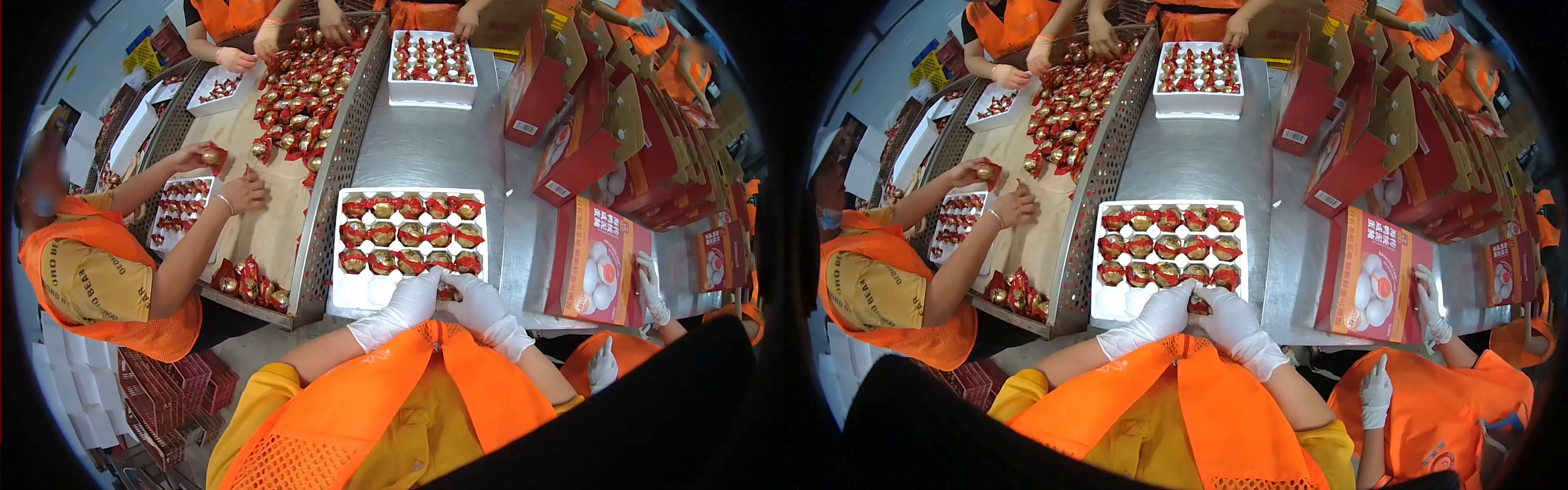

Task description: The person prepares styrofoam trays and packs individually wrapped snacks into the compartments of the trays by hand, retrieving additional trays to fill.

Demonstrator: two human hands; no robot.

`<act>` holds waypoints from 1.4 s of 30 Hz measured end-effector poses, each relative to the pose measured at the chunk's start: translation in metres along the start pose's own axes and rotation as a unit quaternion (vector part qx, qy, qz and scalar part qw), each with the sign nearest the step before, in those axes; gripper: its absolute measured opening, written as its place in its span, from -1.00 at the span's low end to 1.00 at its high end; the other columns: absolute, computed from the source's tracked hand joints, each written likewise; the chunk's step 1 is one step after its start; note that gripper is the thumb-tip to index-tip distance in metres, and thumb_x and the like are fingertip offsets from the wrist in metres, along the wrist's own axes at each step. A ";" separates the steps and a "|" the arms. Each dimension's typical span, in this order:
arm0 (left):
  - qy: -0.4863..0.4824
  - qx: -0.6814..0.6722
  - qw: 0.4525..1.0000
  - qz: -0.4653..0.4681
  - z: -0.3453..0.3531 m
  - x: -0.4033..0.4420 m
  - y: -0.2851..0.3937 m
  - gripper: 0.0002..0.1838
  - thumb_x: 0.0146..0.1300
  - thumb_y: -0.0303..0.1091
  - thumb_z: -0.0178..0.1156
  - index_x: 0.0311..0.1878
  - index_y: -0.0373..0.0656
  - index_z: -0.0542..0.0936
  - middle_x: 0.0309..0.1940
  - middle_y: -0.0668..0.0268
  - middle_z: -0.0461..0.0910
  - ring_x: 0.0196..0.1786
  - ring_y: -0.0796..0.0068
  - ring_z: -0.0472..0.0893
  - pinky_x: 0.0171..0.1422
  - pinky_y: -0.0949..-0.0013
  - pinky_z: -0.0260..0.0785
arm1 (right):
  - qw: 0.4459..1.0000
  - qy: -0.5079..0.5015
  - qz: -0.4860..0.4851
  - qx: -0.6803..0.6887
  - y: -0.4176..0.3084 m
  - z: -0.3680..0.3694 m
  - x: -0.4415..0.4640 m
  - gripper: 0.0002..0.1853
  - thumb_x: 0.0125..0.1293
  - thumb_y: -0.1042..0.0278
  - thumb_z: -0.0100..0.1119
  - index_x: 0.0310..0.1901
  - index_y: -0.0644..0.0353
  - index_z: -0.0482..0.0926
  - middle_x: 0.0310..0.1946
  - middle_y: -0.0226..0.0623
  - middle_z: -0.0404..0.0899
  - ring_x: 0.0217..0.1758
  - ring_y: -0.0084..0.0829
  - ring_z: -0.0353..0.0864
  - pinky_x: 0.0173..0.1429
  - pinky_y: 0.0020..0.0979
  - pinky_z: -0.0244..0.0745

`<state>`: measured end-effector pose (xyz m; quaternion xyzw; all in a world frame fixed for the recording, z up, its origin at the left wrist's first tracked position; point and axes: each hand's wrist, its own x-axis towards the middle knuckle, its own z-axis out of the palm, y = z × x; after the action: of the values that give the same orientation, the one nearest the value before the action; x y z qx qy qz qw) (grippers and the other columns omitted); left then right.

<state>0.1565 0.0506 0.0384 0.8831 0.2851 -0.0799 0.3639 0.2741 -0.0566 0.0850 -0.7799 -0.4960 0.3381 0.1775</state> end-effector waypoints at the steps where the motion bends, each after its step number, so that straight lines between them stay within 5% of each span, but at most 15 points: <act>1: 0.000 0.000 1.000 0.003 0.000 -0.001 0.000 -0.46 0.10 -0.42 0.20 0.20 -0.17 0.35 -0.26 -0.08 0.62 -0.17 -0.10 0.62 -0.12 0.01 0.46 | 1.000 0.003 0.001 -0.001 0.001 0.002 0.001 -0.51 0.19 0.12 0.23 0.14 0.09 0.52 -0.03 -0.13 0.59 -0.02 -0.13 0.61 0.05 -0.25 0.51; 5: -0.040 -0.009 0.999 -0.036 -0.015 -0.012 0.005 -0.41 0.14 -0.33 0.24 0.24 -0.17 0.30 -0.17 -0.05 0.62 -0.12 -0.06 0.64 -0.08 0.05 0.49 | 0.980 0.082 -0.124 -0.131 0.024 0.027 0.008 -0.66 0.22 0.27 0.09 0.05 0.07 0.55 -0.22 -0.17 0.65 -0.16 -0.20 0.66 -0.13 -0.22 0.54; 7: -0.005 -0.172 0.984 0.033 -0.030 -0.026 -0.001 -0.18 0.06 -0.17 0.39 0.35 -0.16 0.23 -0.22 0.01 0.64 -0.19 0.07 0.67 -0.07 0.20 0.51 | 0.975 0.089 -0.144 -0.140 0.025 0.029 0.015 -0.75 0.23 0.32 0.05 -0.06 0.06 0.56 -0.34 -0.24 0.65 -0.28 -0.21 0.68 -0.24 -0.22 0.54; 8: -0.080 -0.218 0.973 -0.018 -0.046 -0.029 0.000 -0.15 0.08 -0.16 0.40 0.39 -0.12 0.20 -0.10 0.04 0.61 -0.12 0.20 0.67 -0.01 0.28 0.49 | 0.970 0.081 -0.135 -0.185 0.019 0.030 0.015 -0.81 0.22 0.34 0.05 -0.16 0.09 0.57 -0.37 -0.24 0.66 -0.31 -0.19 0.69 -0.26 -0.21 0.55; 15: -0.132 -0.161 0.977 0.047 -0.084 -0.051 -0.017 -0.42 0.26 -0.08 0.22 0.30 -0.11 0.40 0.02 0.02 0.57 0.03 0.17 0.61 0.11 0.27 0.43 | 0.980 -0.050 -0.086 -0.172 -0.017 0.011 0.022 -0.89 0.18 0.33 0.11 -0.32 0.05 0.62 -0.35 -0.19 0.67 -0.27 -0.18 0.70 -0.19 -0.17 0.56; 19: -0.055 -0.233 0.971 0.026 -0.123 -0.070 -0.030 -0.51 0.23 -0.06 0.24 0.18 -0.06 0.51 -0.21 0.11 0.64 -0.13 0.29 0.64 0.01 0.29 0.43 | 0.971 -0.076 -0.113 -0.197 -0.006 0.024 0.045 -0.79 0.09 0.18 0.26 -0.32 0.10 0.60 -0.36 -0.15 0.65 -0.27 -0.12 0.66 -0.19 -0.13 0.52; 21: -0.026 -0.258 0.966 0.004 -0.151 -0.071 -0.038 -0.60 0.30 -0.25 0.20 0.19 -0.08 0.53 -0.07 0.14 0.66 -0.05 0.43 0.65 0.07 0.40 0.45 | 0.962 -0.080 -0.100 -0.241 -0.009 0.028 0.049 -0.87 0.18 0.30 0.10 -0.35 0.10 0.61 -0.41 -0.17 0.65 -0.33 -0.16 0.68 -0.25 -0.17 0.55; 23: 0.122 -0.184 0.973 0.066 -0.179 -0.068 -0.056 -0.67 0.31 -0.26 0.18 0.12 -0.07 0.59 -0.10 0.15 0.66 -0.09 0.40 0.66 0.04 0.37 0.47 | 0.958 -0.072 -0.110 -0.254 -0.004 0.038 0.052 -0.86 0.16 0.29 0.12 -0.33 0.13 0.59 -0.43 -0.16 0.64 -0.34 -0.15 0.68 -0.27 -0.16 0.54; 27: 0.269 -0.140 0.951 -0.064 -0.221 0.003 -0.146 -0.70 0.24 -0.41 0.18 0.05 -0.06 0.62 -0.12 0.12 0.66 -0.08 0.22 0.66 0.05 0.27 0.48 | 0.953 -0.099 -0.053 -0.281 -0.009 0.033 0.054 -0.80 0.08 0.23 0.18 -0.29 0.12 0.58 -0.42 -0.15 0.65 -0.33 -0.14 0.68 -0.23 -0.14 0.55; 30: 0.270 -0.033 0.954 -0.128 -0.212 0.071 -0.227 -0.59 0.15 -0.52 0.15 0.10 -0.03 0.58 0.03 0.14 0.60 0.03 0.12 0.61 0.13 0.21 0.44 | 0.919 -0.220 -0.007 -0.326 -0.019 0.013 0.066 -0.60 0.06 0.04 0.24 -0.08 0.05 0.62 -0.24 -0.12 0.67 -0.17 -0.12 0.67 -0.07 -0.16 0.53; 33: 0.278 0.088 0.956 -0.008 -0.201 0.120 -0.265 -0.55 0.14 -0.54 0.11 0.12 0.06 0.53 0.12 0.18 0.50 0.08 0.08 0.56 0.14 0.13 0.42 | 0.888 -0.325 -0.013 -0.325 -0.082 -0.031 0.089 -0.42 0.09 -0.05 0.26 0.13 0.07 0.56 -0.17 -0.11 0.67 -0.18 -0.09 0.67 -0.06 -0.14 0.53; 36: 0.185 0.085 0.979 -0.005 -0.212 0.133 -0.264 -0.58 0.11 -0.61 0.08 0.04 0.04 0.51 0.04 0.18 0.50 0.07 0.09 0.56 0.11 0.09 0.43 | 0.979 -0.151 -0.008 -0.135 -0.143 -0.053 0.118 -0.62 0.19 0.31 0.29 0.08 0.08 0.61 -0.20 -0.15 0.69 -0.16 -0.35 0.70 -0.06 -0.38 0.55; 37: 0.183 0.078 0.980 -0.007 -0.211 0.134 -0.266 -0.58 0.11 -0.61 0.08 0.04 0.04 0.51 0.04 0.18 0.50 0.07 0.09 0.56 0.11 0.09 0.43 | 0.991 -0.112 -0.007 -0.078 -0.161 -0.055 0.135 -0.67 0.20 0.14 0.23 0.00 -0.04 0.66 -0.15 -0.13 0.67 -0.15 -0.19 0.68 -0.04 -0.28 0.56; 40: 0.176 0.074 0.982 -0.008 -0.212 0.138 -0.274 -0.52 -0.04 -0.42 0.39 0.00 -0.04 0.45 -0.04 0.13 0.51 0.03 0.05 0.55 0.08 0.09 0.42 | 0.948 0.063 -0.254 -0.180 -0.191 -0.039 0.208 -0.76 0.21 0.26 0.19 -0.10 0.00 0.68 -0.30 -0.16 0.64 -0.22 -0.11 0.63 -0.07 -0.17 0.53; 42: 0.206 0.030 0.978 -0.018 -0.214 0.128 -0.283 -0.53 -0.02 -0.40 0.39 -0.01 -0.05 0.45 -0.04 0.11 0.52 0.03 0.03 0.55 0.08 0.09 0.41 | 0.932 0.034 -0.265 -0.247 -0.203 -0.022 0.270 -0.77 0.23 0.35 0.11 -0.10 0.03 0.68 -0.22 -0.12 0.64 -0.14 -0.10 0.63 -0.01 -0.16 0.53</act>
<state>0.0892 0.4167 -0.0208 0.8858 0.3671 0.0891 0.2694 0.2319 0.2763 0.1298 -0.6503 -0.7461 0.1193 0.0787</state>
